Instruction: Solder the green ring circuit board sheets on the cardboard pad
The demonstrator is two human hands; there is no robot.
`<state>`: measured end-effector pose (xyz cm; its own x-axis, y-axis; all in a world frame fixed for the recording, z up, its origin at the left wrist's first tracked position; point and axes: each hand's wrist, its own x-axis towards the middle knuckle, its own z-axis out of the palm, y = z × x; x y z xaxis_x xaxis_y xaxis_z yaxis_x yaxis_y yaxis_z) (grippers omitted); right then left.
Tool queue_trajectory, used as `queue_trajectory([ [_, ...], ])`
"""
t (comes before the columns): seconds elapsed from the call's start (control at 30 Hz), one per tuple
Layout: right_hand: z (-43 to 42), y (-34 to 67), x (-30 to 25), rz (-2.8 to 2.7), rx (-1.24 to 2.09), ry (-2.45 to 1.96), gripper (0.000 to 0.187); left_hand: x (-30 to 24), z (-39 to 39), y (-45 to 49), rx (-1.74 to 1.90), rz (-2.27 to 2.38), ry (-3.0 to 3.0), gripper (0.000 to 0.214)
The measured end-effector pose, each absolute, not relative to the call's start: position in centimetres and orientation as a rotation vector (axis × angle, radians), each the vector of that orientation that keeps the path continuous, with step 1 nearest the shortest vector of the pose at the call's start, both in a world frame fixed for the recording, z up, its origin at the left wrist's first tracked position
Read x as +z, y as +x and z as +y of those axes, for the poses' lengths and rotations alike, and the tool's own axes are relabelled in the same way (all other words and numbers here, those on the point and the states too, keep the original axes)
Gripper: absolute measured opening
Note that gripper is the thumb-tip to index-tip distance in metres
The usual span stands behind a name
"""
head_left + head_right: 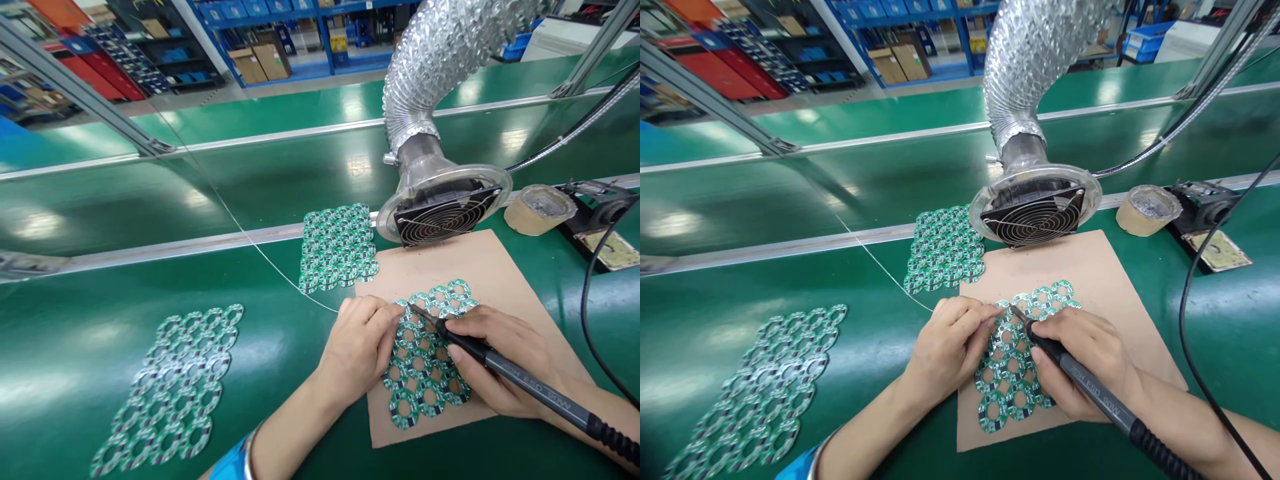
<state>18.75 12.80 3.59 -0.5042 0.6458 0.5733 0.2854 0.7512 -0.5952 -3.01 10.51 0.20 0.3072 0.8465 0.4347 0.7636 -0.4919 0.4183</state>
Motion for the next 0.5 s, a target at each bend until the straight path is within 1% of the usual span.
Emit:
queue_trajectory([
  [0.37, 12.85, 18.76, 3.82, -2.134, 0.536, -0.699, 0.035, 0.06, 10.39, -3.09, 0.922, 1.505, 2.486, 0.021],
  [0.5, 12.86, 18.77, 3.70, -2.139, 0.539, -0.689, 0.033, -0.16, 10.45, -3.08, 0.899, 1.521, 2.488, 0.020],
])
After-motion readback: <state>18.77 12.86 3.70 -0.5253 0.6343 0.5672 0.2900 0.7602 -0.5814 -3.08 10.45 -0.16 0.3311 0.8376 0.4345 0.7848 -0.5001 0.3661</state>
